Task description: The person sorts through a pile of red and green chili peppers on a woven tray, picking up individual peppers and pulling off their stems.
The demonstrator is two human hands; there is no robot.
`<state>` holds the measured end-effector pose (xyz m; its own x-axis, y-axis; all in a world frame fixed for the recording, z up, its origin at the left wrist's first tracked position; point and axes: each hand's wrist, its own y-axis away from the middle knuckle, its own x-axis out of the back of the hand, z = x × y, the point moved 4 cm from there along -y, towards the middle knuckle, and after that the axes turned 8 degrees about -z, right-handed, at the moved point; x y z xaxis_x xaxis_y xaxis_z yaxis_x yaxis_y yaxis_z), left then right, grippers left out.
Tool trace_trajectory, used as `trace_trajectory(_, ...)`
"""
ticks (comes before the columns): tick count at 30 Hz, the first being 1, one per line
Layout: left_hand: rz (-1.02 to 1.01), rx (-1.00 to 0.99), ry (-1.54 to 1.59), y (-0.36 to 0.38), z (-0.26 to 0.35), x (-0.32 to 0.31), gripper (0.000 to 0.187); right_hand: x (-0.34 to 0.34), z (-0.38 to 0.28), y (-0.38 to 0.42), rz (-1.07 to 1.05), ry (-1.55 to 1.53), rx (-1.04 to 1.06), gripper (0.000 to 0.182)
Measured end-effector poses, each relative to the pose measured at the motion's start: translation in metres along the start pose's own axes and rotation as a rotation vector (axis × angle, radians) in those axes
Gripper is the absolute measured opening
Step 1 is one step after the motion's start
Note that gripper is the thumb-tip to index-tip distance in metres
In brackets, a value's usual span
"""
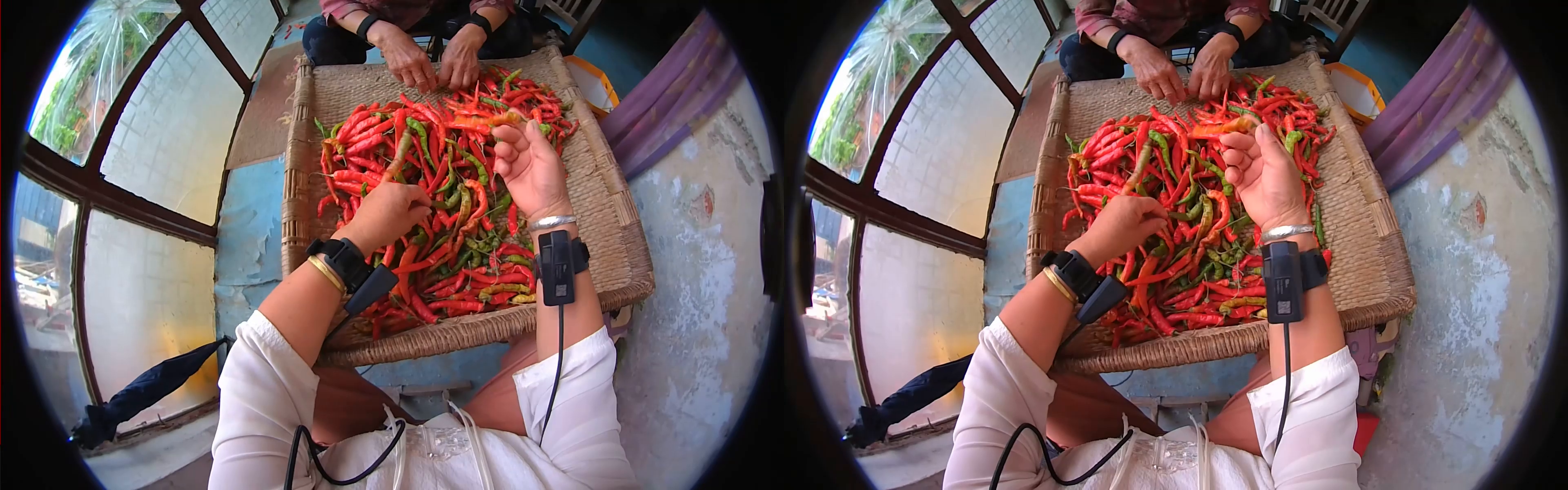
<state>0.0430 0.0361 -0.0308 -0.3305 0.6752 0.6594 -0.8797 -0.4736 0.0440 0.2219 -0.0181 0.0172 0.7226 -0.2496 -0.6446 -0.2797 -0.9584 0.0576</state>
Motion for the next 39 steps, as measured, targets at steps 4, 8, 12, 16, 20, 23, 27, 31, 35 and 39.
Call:
trace_trajectory(4,0.179,0.119,-0.171,0.001,0.005,0.012,0.016,0.03,0.024,-0.001,0.102,0.48,-0.222,0.026)
trace_trajectory(8,0.385,0.127,-0.364,0.005,0.004,0.024,0.024,0.035,0.04,-0.007,-0.016,1.609,-0.119,0.029)
trace_trajectory(12,0.266,0.197,-0.404,0.004,-0.006,0.021,0.031,0.035,0.052,-0.001,0.002,1.799,-0.176,0.027)
trace_trajectory(16,0.201,0.195,-0.317,0.0,-0.006,0.016,0.035,0.044,0.059,-0.002,-0.066,1.689,-0.352,0.027)
trace_trajectory(20,0.102,0.168,0.105,-0.001,-0.015,0.006,0.041,0.047,0.062,-0.004,-0.16,1.565,-0.357,0.03)
trace_trajectory(23,0.025,0.211,0.339,0.0,-0.01,-0.002,0.048,0.023,0.046,0.005,-0.162,1.036,-0.378,0.038)
trace_trajectory(27,-0.049,0.174,0.46,0.0,-0.01,-0.012,0.045,0.033,0.063,0.006,-0.15,1.207,-0.354,0.042)
trace_trajectory(31,-0.15,0.06,0.003,0.004,-0.005,-0.021,0.034,0.025,0.057,0.013,-0.019,1.872,-0.249,0.041)
trace_trajectory(35,-0.294,0.125,-0.147,0.007,0.005,-0.027,0.029,0.036,0.068,0.012,-0.199,1.785,-0.544,0.032)
trace_trajectory(39,-0.151,0.081,-0.211,0.008,0.017,-0.021,0.025,0.02,0.066,0.019,-0.258,1.553,-0.302,0.028)
